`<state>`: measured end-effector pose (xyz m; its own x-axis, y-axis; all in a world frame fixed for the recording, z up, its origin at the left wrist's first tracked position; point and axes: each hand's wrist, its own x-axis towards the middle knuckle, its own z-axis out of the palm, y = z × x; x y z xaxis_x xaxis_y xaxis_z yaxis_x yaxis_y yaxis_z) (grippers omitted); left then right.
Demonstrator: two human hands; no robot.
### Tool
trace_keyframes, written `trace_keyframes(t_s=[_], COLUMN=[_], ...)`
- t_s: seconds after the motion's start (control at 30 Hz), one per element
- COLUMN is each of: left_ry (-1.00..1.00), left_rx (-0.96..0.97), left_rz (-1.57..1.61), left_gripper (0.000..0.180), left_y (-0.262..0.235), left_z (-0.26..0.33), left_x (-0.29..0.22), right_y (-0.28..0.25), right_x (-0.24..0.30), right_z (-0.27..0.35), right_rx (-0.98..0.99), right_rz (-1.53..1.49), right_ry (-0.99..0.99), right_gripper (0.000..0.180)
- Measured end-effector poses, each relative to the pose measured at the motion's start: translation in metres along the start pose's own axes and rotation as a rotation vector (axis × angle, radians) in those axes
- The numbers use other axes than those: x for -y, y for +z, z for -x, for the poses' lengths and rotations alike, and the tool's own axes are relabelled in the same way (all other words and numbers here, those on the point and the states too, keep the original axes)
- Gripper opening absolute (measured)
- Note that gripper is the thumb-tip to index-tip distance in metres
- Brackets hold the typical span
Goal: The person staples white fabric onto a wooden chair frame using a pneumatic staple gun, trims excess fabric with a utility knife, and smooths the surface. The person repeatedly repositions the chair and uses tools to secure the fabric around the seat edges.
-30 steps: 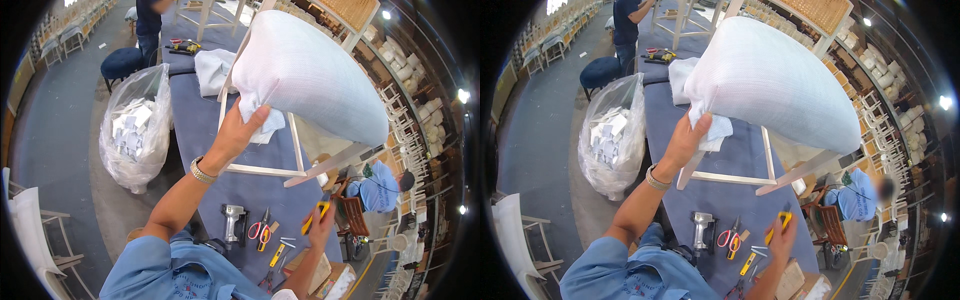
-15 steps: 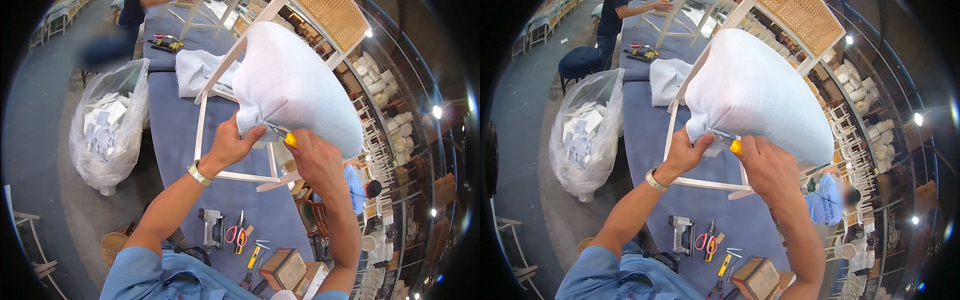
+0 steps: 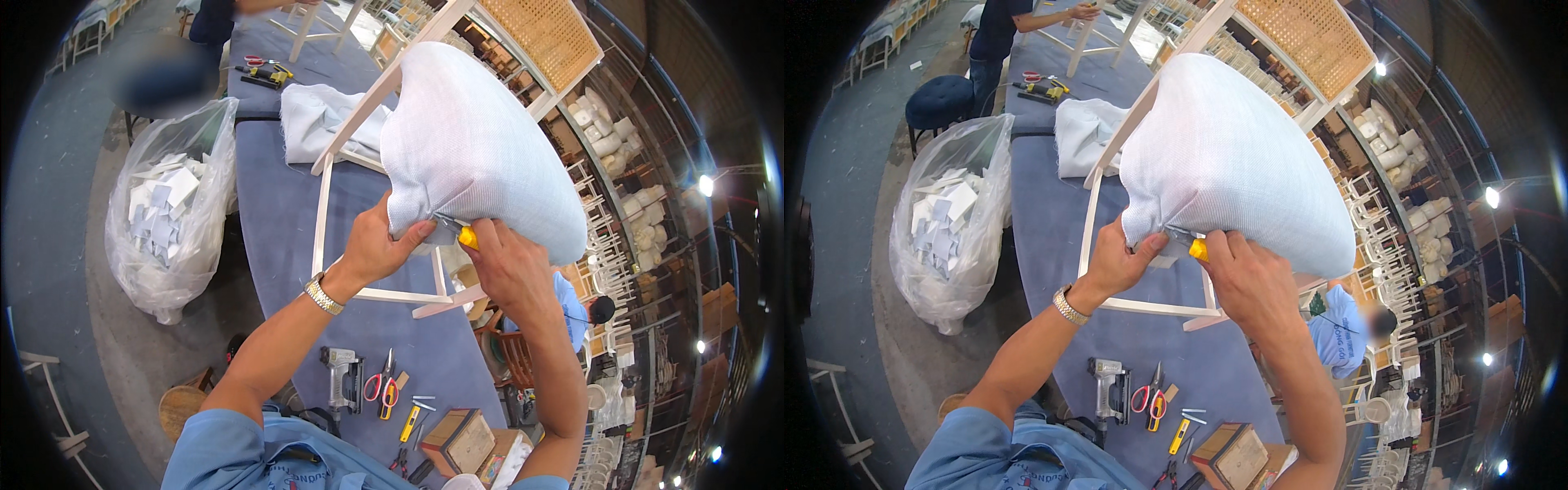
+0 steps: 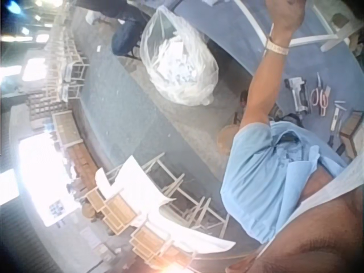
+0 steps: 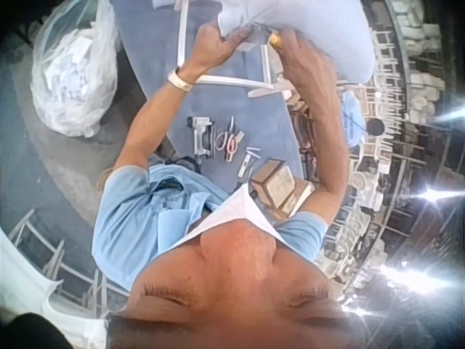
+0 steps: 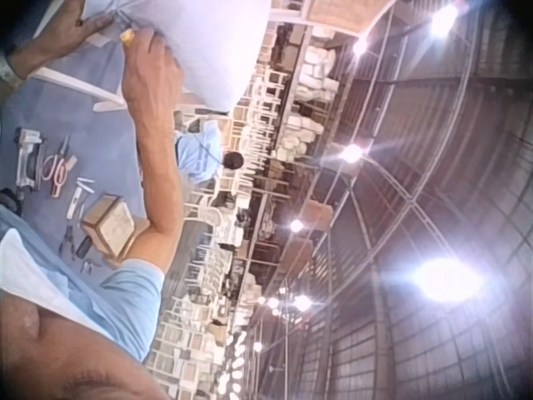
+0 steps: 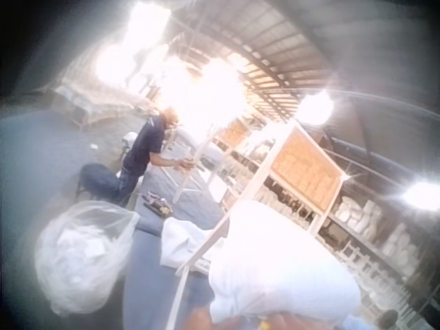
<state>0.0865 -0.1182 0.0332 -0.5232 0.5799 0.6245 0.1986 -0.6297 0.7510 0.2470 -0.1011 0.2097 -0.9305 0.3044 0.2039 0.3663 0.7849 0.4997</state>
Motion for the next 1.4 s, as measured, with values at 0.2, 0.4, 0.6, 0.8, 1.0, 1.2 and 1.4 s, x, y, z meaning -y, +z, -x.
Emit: trace_keyframes(t_s=[0.2, 0.4, 0.6, 0.8, 1.0, 1.2, 1.4], left_ry=[-0.005, -0.007, -0.039, -0.023, -0.022, -0.039, -0.027], left_rx=[-0.022, -0.018, 0.009, 0.000, -0.020, 0.009, -0.035], left_rz=[0.019, 0.068, 0.080, 0.104, 0.126, 0.128, 0.058], left_gripper=[0.053, 0.047, 0.046, 0.045, 0.047, 0.048, 0.067], left_y=[0.002, 0.002, 0.000, 0.001, 0.002, 0.002, 0.005], left_z=[0.000, 0.002, 0.003, 0.004, 0.005, 0.006, 0.006], left_x=[0.001, 0.000, 0.000, 0.000, 0.001, 0.002, 0.001], right_y=[-0.002, 0.000, -0.002, -0.001, -0.005, 0.003, 0.058], right_x=[0.002, 0.000, -0.004, -0.007, -0.010, -0.026, -0.032], right_z=[-0.001, 0.000, -0.001, 0.001, 0.004, 0.025, 0.136], right_rx=[0.037, 0.053, 0.063, 0.070, 0.163, 0.320, 0.513], right_rz=[0.037, 0.061, 0.046, 0.063, 0.004, 0.120, -0.153], right_ry=[0.021, 0.010, -0.011, -0.004, 0.074, 0.107, 0.400], right_gripper=[0.020, 0.015, 0.015, 0.014, 0.018, 0.022, 0.024])
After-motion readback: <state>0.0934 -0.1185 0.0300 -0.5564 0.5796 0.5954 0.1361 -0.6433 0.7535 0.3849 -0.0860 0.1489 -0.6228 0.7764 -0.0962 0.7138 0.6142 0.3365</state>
